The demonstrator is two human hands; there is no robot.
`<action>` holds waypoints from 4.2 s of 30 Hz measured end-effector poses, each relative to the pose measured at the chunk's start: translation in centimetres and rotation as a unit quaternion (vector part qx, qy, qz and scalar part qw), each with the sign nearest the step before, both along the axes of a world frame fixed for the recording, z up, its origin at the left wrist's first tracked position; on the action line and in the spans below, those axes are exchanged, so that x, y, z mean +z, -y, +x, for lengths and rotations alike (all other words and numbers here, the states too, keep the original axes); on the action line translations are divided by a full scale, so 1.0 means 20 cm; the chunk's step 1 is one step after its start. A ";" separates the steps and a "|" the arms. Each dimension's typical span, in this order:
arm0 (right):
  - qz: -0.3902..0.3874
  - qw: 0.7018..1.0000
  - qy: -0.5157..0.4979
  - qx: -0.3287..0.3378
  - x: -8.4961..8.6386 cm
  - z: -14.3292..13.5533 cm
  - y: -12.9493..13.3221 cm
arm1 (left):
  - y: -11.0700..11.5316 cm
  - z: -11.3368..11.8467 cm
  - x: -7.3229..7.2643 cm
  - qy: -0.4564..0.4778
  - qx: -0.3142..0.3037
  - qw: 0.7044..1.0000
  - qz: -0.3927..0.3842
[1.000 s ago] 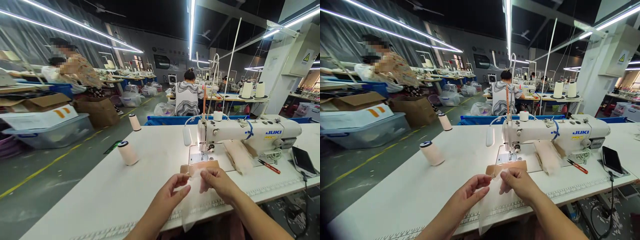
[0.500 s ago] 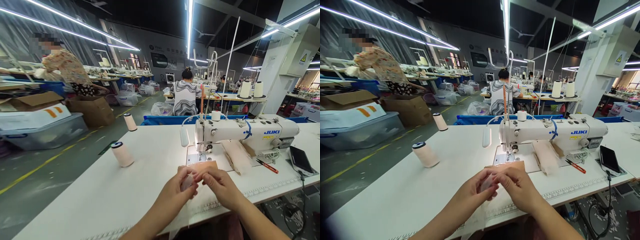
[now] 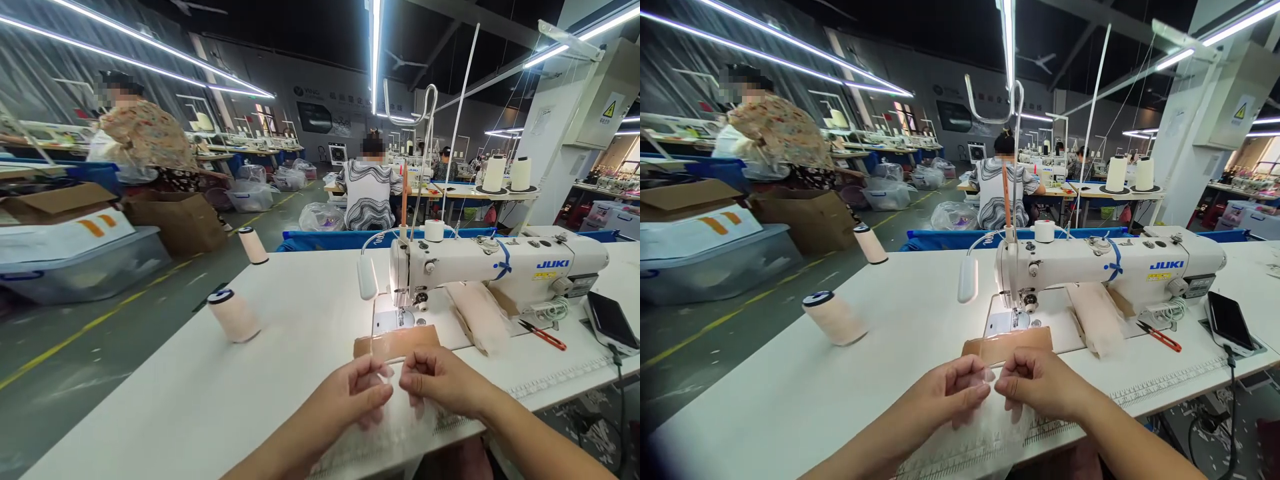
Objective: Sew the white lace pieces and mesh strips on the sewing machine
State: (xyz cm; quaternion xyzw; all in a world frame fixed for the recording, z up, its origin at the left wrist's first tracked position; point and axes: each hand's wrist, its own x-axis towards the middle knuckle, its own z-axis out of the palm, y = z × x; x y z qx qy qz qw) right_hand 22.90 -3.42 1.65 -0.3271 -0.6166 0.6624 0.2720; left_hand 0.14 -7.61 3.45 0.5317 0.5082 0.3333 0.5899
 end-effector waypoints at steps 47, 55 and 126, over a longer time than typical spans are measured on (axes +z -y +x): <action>0.230 0.960 0.111 -0.112 -0.02 -0.09 -0.23 | -0.33 0.04 -0.09 -0.066 -0.004 0.995 0.076; 0.253 0.954 0.114 -0.117 -0.03 -0.08 -0.23 | -0.34 0.04 -0.10 -0.048 -0.004 0.998 0.043; 0.268 0.952 0.100 -0.106 -0.04 -0.08 -0.23 | -0.32 0.04 -0.12 -0.064 -0.005 0.995 0.073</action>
